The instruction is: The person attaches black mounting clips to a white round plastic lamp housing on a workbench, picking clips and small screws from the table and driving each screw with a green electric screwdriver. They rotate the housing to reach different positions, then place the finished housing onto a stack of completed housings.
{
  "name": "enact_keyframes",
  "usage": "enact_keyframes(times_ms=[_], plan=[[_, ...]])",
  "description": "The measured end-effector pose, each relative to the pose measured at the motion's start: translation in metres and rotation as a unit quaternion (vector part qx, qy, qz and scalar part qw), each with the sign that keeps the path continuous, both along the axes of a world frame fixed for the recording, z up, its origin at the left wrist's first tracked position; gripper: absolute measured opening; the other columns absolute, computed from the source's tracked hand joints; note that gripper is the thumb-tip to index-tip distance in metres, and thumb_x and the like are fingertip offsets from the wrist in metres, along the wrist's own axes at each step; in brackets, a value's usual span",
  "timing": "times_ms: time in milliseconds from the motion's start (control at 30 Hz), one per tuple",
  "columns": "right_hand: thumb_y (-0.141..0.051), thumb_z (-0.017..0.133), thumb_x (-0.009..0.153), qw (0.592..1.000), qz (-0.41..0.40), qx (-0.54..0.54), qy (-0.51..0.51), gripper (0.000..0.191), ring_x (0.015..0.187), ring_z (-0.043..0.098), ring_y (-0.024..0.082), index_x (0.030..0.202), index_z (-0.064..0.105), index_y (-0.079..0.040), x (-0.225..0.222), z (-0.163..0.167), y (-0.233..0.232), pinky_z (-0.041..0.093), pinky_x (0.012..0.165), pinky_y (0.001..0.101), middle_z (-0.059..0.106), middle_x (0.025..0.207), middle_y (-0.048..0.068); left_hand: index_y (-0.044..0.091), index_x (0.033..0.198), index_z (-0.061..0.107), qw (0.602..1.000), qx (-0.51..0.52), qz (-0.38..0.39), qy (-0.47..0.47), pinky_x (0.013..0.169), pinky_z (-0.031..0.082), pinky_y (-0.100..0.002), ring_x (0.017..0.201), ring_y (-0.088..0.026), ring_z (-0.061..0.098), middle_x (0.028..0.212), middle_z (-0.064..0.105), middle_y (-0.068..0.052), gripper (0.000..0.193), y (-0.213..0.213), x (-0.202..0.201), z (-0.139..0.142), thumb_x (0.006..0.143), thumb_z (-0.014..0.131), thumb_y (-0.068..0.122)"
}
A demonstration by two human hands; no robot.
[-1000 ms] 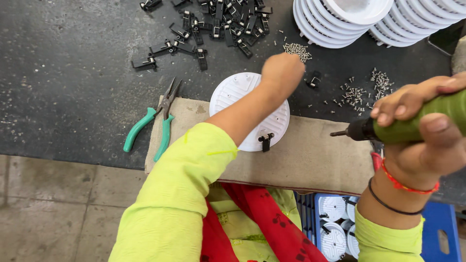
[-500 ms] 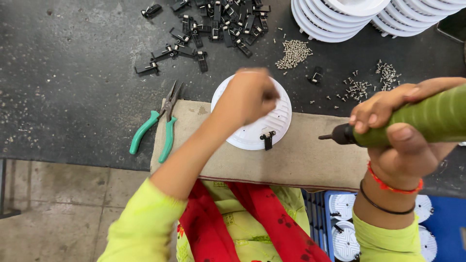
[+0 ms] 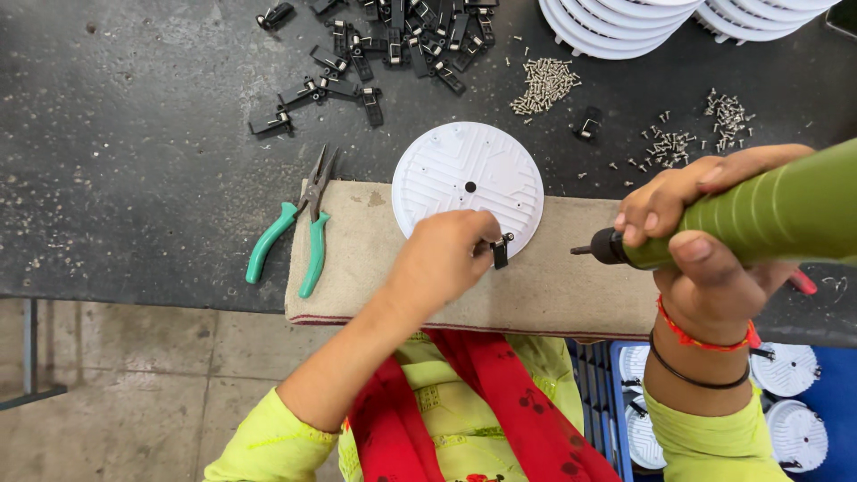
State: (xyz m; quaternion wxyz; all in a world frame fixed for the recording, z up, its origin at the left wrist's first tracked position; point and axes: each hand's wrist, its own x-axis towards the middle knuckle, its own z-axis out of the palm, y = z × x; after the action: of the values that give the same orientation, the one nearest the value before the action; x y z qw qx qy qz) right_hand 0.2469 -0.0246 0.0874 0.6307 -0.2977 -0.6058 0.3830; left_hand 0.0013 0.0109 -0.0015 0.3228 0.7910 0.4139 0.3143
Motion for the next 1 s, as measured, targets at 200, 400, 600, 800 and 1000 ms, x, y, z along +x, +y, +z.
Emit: enact_keyframes(times_ms=[200, 400, 600, 800, 1000], plan=[[-0.009, 0.069, 0.099, 0.999, -0.021, 0.003, 0.026, 0.031, 0.063, 0.063, 0.023, 0.119, 0.046, -0.004, -0.013, 0.0, 0.003, 0.06, 0.066, 0.0355, 0.061, 0.081, 0.015, 0.005, 0.119, 0.067, 0.993, 0.114, 0.031, 0.027, 0.073, 0.055, -0.042, 0.086, -0.03, 0.068, 0.084, 0.068, -0.01, 0.033, -0.03, 0.002, -0.001, 0.086, 0.07, 0.002], [-0.007, 0.069, 0.101, 0.998, -0.017, -0.004, 0.061, 0.03, 0.062, 0.061, 0.023, 0.12, 0.046, -0.002, -0.041, -0.008, 0.004, 0.058, 0.066, 0.0348, 0.06, 0.081, 0.016, 0.002, 0.13, 0.064, 0.981, 0.174, 0.067, -0.047, 0.077, 0.057, -0.038, 0.092, -0.026, 0.07, 0.088, 0.069, -0.008, 0.04, -0.035, 0.002, -0.015, 0.091, 0.069, 0.0], [-0.007, 0.067, 0.1, 0.996, -0.007, 0.0, 0.089, 0.029, 0.063, 0.059, 0.023, 0.119, 0.045, -0.003, -0.063, -0.017, 0.003, 0.057, 0.068, 0.0358, 0.057, 0.08, 0.015, 0.005, 0.13, 0.068, 0.97, 0.213, 0.11, -0.039, 0.105, 0.05, -0.041, 0.123, -0.029, 0.061, 0.13, 0.071, -0.009, 0.049, -0.029, -0.007, -0.021, 0.084, 0.077, 0.015], [-0.008, 0.065, 0.1, 0.996, -0.024, 0.019, 0.082, 0.029, 0.064, 0.059, 0.023, 0.12, 0.044, -0.004, -0.078, -0.034, 0.009, 0.058, 0.07, 0.038, 0.056, 0.081, 0.014, 0.006, 0.122, 0.069, 0.973, 0.201, 0.108, 0.026, 0.116, 0.039, -0.05, 0.135, -0.028, 0.054, 0.139, 0.063, -0.008, 0.058, -0.014, -0.013, -0.029, 0.081, 0.083, 0.045], [-0.005, 0.061, 0.1, 0.998, -0.023, 0.009, 0.063, 0.027, 0.064, 0.059, 0.022, 0.12, 0.043, -0.005, -0.083, -0.041, 0.014, 0.058, 0.071, 0.0367, 0.057, 0.08, 0.013, 0.006, 0.118, 0.07, 0.975, 0.186, 0.118, 0.01, 0.114, 0.04, -0.048, 0.134, -0.026, 0.055, 0.137, 0.064, -0.007, 0.058, -0.015, -0.013, -0.033, 0.076, 0.084, 0.043]])
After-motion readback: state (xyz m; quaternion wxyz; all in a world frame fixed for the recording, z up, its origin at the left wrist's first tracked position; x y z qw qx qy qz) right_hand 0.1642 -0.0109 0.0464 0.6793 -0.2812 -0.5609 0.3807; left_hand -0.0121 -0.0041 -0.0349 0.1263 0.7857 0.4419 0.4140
